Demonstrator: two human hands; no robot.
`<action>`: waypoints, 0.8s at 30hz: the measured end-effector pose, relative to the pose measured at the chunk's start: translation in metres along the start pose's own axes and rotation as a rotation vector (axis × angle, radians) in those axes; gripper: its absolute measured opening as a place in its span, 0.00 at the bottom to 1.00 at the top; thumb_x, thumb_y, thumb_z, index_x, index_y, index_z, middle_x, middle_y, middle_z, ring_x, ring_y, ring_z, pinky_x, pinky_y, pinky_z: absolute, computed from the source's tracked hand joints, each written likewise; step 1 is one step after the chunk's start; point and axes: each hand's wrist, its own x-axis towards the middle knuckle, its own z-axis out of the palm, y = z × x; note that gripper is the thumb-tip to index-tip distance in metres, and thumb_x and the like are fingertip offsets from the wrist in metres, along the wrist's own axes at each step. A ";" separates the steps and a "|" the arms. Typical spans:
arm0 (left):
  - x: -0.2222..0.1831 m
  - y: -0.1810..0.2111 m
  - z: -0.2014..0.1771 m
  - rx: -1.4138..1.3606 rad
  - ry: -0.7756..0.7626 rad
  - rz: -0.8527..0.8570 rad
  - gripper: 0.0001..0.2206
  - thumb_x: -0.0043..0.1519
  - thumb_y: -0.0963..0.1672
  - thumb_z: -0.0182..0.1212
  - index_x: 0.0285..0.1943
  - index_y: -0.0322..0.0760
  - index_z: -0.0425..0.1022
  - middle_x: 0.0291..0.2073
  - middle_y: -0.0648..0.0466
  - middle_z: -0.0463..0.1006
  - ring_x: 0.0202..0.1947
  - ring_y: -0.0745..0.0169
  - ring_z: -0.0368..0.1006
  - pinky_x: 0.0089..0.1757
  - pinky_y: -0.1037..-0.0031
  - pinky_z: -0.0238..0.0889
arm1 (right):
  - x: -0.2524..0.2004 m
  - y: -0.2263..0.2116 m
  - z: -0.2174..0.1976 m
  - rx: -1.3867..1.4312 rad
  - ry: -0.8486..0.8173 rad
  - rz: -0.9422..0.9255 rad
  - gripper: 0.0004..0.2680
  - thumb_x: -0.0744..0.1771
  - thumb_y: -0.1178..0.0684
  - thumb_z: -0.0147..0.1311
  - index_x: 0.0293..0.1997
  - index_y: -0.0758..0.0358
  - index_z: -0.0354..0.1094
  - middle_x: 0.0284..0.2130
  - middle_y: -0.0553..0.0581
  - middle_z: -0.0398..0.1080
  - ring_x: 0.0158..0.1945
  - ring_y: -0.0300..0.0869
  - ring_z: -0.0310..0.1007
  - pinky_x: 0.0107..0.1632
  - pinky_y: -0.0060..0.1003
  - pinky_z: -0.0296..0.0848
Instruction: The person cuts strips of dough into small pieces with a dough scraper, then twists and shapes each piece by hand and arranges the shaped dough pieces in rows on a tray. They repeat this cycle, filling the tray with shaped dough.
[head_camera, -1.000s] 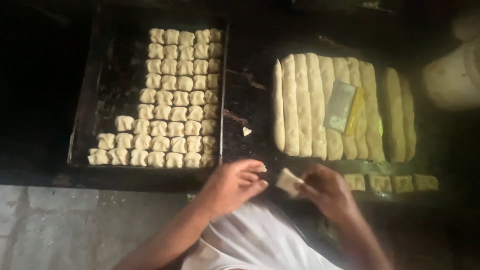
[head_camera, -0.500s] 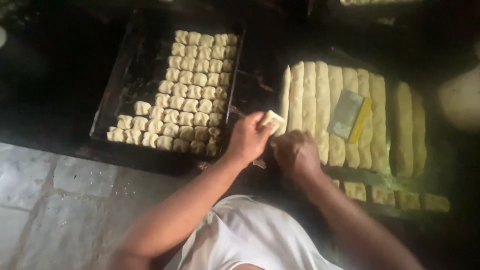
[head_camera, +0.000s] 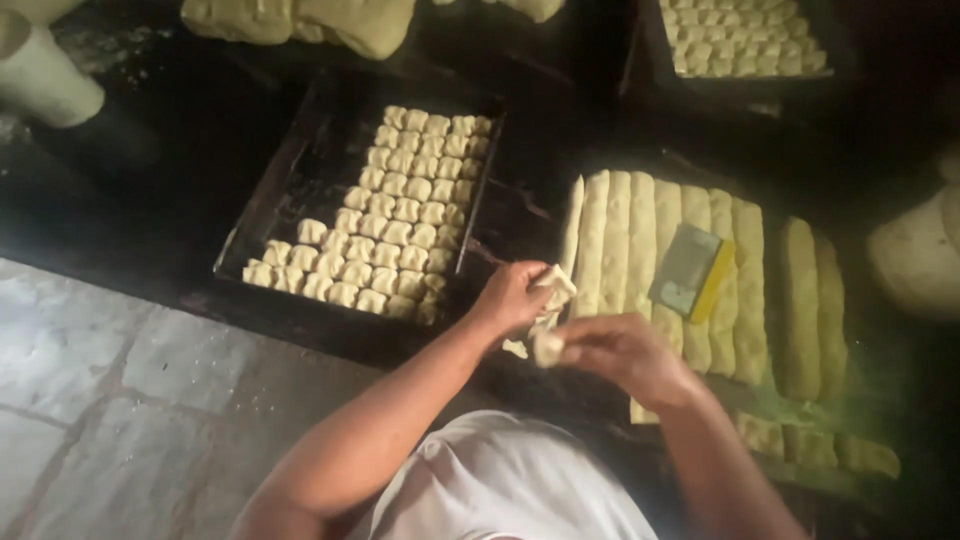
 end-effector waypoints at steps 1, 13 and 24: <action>-0.015 0.023 -0.002 -0.004 -0.002 -0.007 0.09 0.59 0.42 0.61 0.44 0.33 0.80 0.30 0.53 0.83 0.32 0.73 0.79 0.34 0.74 0.70 | -0.006 -0.004 0.000 0.002 -0.002 0.007 0.10 0.62 0.57 0.64 0.47 0.61 0.79 0.39 0.52 0.83 0.42 0.34 0.81 0.47 0.32 0.80; -0.079 0.107 0.003 -0.072 -0.165 -0.170 0.08 0.59 0.41 0.61 0.43 0.32 0.82 0.27 0.58 0.82 0.28 0.74 0.74 0.32 0.77 0.68 | -0.027 0.000 0.007 -0.050 0.506 -0.120 0.08 0.64 0.56 0.65 0.45 0.61 0.76 0.34 0.54 0.80 0.39 0.41 0.80 0.41 0.35 0.79; -0.097 0.116 0.000 -0.169 -0.004 -0.006 0.07 0.65 0.41 0.57 0.50 0.32 0.74 0.33 0.56 0.79 0.33 0.74 0.74 0.35 0.77 0.70 | -0.051 0.013 0.006 -0.672 0.518 -0.855 0.10 0.59 0.57 0.69 0.41 0.56 0.77 0.41 0.55 0.73 0.46 0.50 0.74 0.46 0.43 0.73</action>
